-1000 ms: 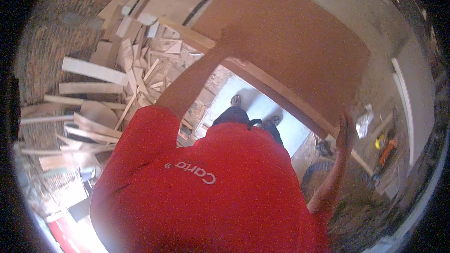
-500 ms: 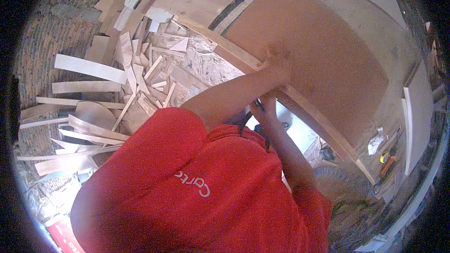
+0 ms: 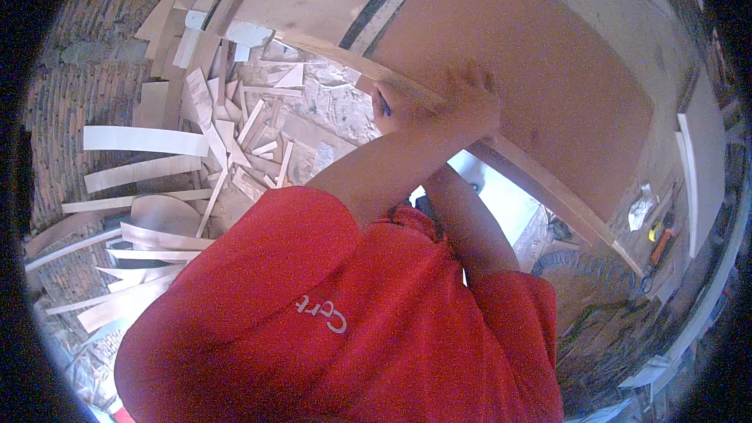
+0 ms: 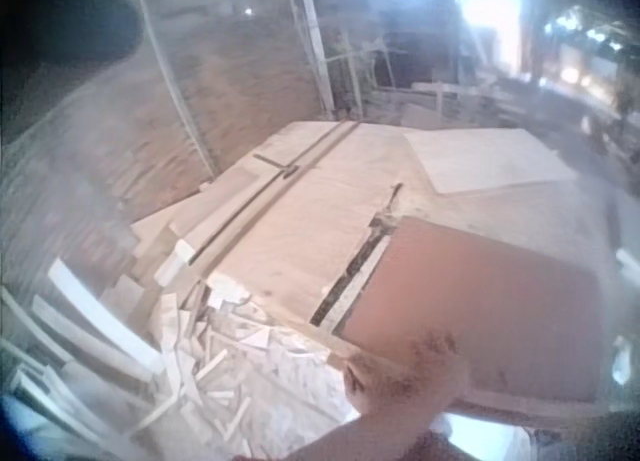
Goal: The person measures and marks a large sheet of plywood using a tape measure and pencil, then aligns and attaches smaller wooden strips to its edges. They use a nail gun to fasten the strips and handle additional wood pieces and tools on the workbench.
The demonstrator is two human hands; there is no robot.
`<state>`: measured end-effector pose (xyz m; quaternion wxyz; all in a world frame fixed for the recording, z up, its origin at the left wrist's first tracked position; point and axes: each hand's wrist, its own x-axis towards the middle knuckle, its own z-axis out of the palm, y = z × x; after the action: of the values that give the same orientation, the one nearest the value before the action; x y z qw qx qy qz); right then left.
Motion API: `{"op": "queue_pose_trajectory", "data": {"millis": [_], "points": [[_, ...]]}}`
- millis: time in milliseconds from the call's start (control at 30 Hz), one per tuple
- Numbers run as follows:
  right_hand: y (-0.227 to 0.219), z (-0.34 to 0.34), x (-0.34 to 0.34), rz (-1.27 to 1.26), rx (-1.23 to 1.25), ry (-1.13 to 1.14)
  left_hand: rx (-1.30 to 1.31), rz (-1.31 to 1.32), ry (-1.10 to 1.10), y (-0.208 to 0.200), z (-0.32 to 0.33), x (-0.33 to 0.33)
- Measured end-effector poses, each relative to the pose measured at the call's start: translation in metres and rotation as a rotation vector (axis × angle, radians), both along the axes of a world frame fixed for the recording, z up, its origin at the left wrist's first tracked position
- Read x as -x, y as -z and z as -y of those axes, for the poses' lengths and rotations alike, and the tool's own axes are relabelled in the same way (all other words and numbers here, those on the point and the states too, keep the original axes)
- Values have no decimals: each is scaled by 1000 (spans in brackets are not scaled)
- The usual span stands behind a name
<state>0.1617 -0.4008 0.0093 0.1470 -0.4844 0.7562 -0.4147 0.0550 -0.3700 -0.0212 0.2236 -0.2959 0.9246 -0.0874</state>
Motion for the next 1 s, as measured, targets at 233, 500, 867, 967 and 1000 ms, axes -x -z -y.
{"op": "queue_pose_trajectory", "data": {"millis": [233,500,867,967,1000], "points": [[57,-73,30,22,49,152,-444,-144,18,-59,14,-1],[-3,-252,108,137,-67,502,-439,-190,57,-35,23,-4],[-11,-480,227,458,-185,926,-422,167,155,-63,25,24],[-17,-494,235,577,-170,938,-325,165,229,-62,28,23],[-16,-493,235,502,-208,912,-297,151,246,-61,28,20]]}}
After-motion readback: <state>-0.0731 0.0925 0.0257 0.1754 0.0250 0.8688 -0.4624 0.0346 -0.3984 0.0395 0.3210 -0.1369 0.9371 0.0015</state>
